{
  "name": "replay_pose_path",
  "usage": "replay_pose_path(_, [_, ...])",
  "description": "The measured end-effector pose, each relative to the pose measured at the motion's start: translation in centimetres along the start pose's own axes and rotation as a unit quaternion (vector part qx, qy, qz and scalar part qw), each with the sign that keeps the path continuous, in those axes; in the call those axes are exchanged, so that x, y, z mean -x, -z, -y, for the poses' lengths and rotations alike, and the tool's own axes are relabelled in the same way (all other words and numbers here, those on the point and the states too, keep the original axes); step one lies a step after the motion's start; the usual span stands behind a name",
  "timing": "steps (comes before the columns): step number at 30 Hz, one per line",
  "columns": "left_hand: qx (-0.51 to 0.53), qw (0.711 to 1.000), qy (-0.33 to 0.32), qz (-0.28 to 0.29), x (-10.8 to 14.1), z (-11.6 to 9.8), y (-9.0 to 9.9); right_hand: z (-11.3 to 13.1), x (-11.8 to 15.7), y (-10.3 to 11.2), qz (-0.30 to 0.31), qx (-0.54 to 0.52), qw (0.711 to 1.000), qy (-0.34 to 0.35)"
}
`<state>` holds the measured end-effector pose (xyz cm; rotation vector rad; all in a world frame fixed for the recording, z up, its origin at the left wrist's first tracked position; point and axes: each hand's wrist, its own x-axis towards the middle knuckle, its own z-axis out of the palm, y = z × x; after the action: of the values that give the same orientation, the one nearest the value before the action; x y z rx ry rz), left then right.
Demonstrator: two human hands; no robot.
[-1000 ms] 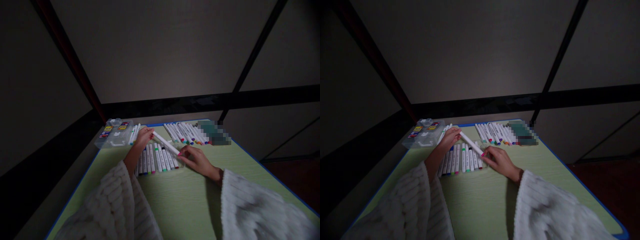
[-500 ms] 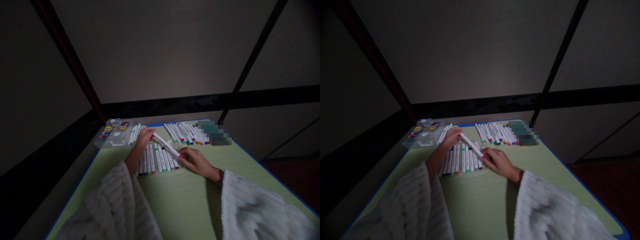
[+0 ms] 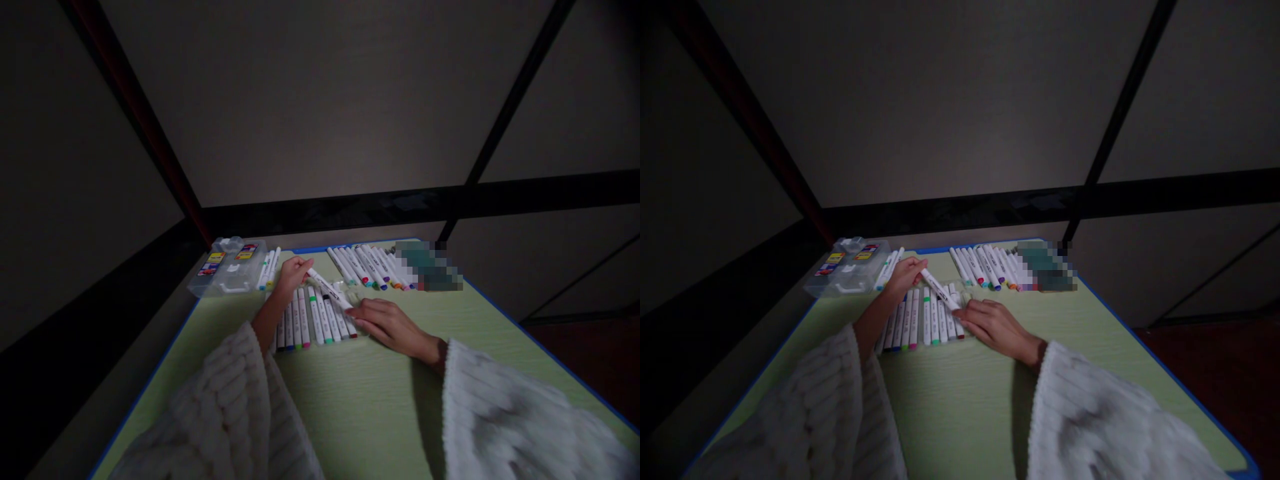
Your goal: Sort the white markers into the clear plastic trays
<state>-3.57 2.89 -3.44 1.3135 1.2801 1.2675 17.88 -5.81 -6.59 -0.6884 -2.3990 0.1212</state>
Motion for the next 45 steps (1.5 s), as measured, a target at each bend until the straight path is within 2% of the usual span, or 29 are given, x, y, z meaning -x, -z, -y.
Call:
replay_pose_path(7, [-0.014, 1.0, 0.016, 0.02, 0.5, -0.3, -0.3, 0.2, -0.1, 0.2, 0.01, 0.005, 1.0, 0.025])
replay_pose_path(14, [-0.016, 0.999, 0.03, 0.013, 0.2, 0.1, -0.2, 0.3, -0.2, 0.4, 0.017, 0.04, 0.998, 0.036])
replay_pose_path(21, [-0.018, 0.999, 0.033, -0.009, 0.0, 0.3, -0.3, 0.3, -0.2, 0.3, 0.003, 0.065, 0.997, 0.028])
replay_pose_path(31, [-0.006, 0.999, 0.047, 0.013, -0.5, 0.8, -0.4, 0.6, -0.4, 0.5, -0.002, 0.069, 0.998, 0.011])
replay_pose_path(45, [0.025, 0.996, 0.074, 0.033, 0.4, 0.0, -0.8, 0.6, -0.4, 0.5, 0.001, 0.073, 0.997, 0.015])
